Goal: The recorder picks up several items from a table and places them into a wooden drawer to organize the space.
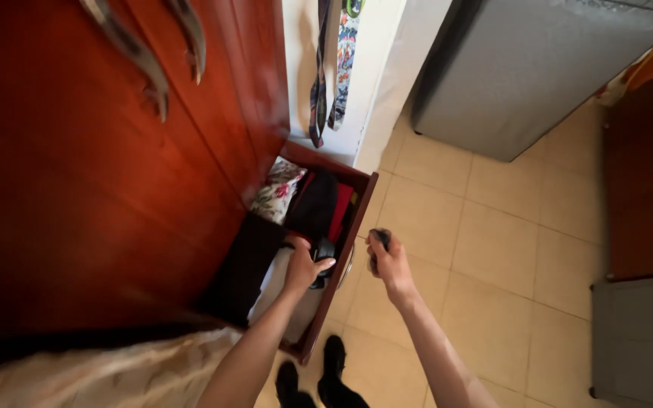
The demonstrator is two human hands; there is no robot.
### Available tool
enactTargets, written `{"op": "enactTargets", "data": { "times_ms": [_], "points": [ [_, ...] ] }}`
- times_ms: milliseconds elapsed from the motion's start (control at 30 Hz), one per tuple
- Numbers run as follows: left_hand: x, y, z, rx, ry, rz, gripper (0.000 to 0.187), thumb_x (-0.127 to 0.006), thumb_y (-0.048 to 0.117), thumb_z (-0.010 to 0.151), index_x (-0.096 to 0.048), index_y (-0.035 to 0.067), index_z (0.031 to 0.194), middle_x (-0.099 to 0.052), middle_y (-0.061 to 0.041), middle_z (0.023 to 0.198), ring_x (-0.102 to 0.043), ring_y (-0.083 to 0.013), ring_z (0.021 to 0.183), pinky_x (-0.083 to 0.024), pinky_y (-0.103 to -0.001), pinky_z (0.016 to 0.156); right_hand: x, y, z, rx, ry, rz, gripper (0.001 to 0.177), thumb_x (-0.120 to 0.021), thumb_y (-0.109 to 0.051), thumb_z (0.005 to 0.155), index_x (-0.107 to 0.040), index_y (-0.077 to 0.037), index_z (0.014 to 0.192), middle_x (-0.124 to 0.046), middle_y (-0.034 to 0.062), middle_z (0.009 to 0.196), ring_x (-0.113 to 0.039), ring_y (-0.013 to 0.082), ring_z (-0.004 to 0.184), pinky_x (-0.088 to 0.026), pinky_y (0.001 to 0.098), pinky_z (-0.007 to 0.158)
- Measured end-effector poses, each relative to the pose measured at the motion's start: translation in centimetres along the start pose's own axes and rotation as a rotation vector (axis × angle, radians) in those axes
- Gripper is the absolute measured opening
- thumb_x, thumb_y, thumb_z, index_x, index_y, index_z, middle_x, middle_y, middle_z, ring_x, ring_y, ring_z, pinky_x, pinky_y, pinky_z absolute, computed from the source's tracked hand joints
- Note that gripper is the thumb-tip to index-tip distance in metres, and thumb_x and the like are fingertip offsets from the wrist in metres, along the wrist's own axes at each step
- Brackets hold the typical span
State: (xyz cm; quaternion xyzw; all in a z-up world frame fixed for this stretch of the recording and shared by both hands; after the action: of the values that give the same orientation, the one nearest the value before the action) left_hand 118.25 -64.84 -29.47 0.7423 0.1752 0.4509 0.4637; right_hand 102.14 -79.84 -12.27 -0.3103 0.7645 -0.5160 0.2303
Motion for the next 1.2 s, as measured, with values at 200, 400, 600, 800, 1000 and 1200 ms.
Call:
{"op": "enactTargets", "data": {
  "times_ms": [200,400,600,800,1000,1200],
  "points": [
    [-4.9,-0.8,-0.3,0.134,-0.219,0.176,0.019,-0.052,0.023,0.117,-0.053,0.006,0.110,-0.072,-0.018,0.102,-0.068,-0.0423,0.093,-0.049,-0.050,0.078,0.7,1.8,1.6,-0.033,0.053,-0.028,0.022,-0.059,-0.027,0.103,-0.059,-0.005,0.100,-0.050,0.0003,0.072,-0.045,0.0096,0.053,-0.034,0.0279,0.046],
    [-6.5,0.5,0.3,-0.430,0.057,0.509,0.018,-0.064,-0.003,0.094,-0.055,0.007,0.106,-0.062,-0.016,0.106,-0.066,-0.0366,0.095,-0.057,-0.045,0.074,-0.4,1.4,1.7,-0.054,0.125,-0.209,0.032,-0.060,-0.016,0.094,-0.048,-0.011,0.122,-0.056,0.0011,0.085,-0.052,0.0132,0.070,-0.045,0.0303,0.061],
    [-4.5,-3.6,2.0,-0.385,-0.091,0.177,0.027,-0.081,0.020,0.084,-0.065,0.009,0.102,-0.064,-0.018,0.101,-0.066,-0.0346,0.091,-0.056,-0.042,0.075,-0.3,6.8,5.5,0.103,-0.054,-0.185,0.042,-0.049,-0.010,0.093,-0.053,-0.006,0.135,-0.062,0.0052,0.099,-0.055,0.0173,0.088,-0.049,0.0325,0.078],
    [1.2,5.7,-0.5,0.166,-0.403,-0.855,0.040,-0.062,0.020,0.094,-0.057,0.022,0.134,-0.065,-0.002,0.123,-0.069,-0.0179,0.100,-0.066,-0.038,0.062,-2.8,12.3,9.7,0.296,0.045,-0.266,0.045,-0.064,0.001,0.083,-0.044,-0.006,0.123,-0.064,0.0076,0.096,-0.061,0.0196,0.088,-0.055,0.0360,0.074],
    [0.8,4.4,3.2,-0.095,-0.129,-0.658,0.024,-0.058,-0.006,0.093,-0.067,0.001,0.114,-0.071,-0.013,0.106,-0.074,-0.0226,0.093,-0.065,-0.036,0.068,-5.7,6.5,7.2,0.338,0.113,-0.473,0.023,-0.072,0.002,0.084,-0.067,-0.003,0.106,-0.065,0.0152,0.106,-0.070,0.0259,0.094,-0.059,0.0359,0.081],
    [-3.1,5.2,9.8,-0.151,0.116,-0.312,0.018,-0.061,-0.008,0.089,-0.071,-0.003,0.103,-0.064,-0.021,0.113,-0.072,-0.0329,0.103,-0.064,-0.037,0.079,-0.7,4.6,6.1,0.326,0.200,-0.466,0.022,-0.066,-0.006,0.091,-0.072,-0.010,0.112,-0.058,0.0130,0.124,-0.070,0.0242,0.105,-0.062,0.0350,0.081]
  ]
}}
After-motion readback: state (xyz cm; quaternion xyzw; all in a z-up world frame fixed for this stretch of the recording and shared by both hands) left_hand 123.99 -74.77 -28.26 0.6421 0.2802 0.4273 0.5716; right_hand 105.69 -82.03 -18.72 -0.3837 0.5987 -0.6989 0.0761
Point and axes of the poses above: each hand's wrist, its own z-axis towards the middle knuckle, its own x-axis out of the back of the hand, y = z × x, the point moved 9 cm from there along z, towards the middle knuckle
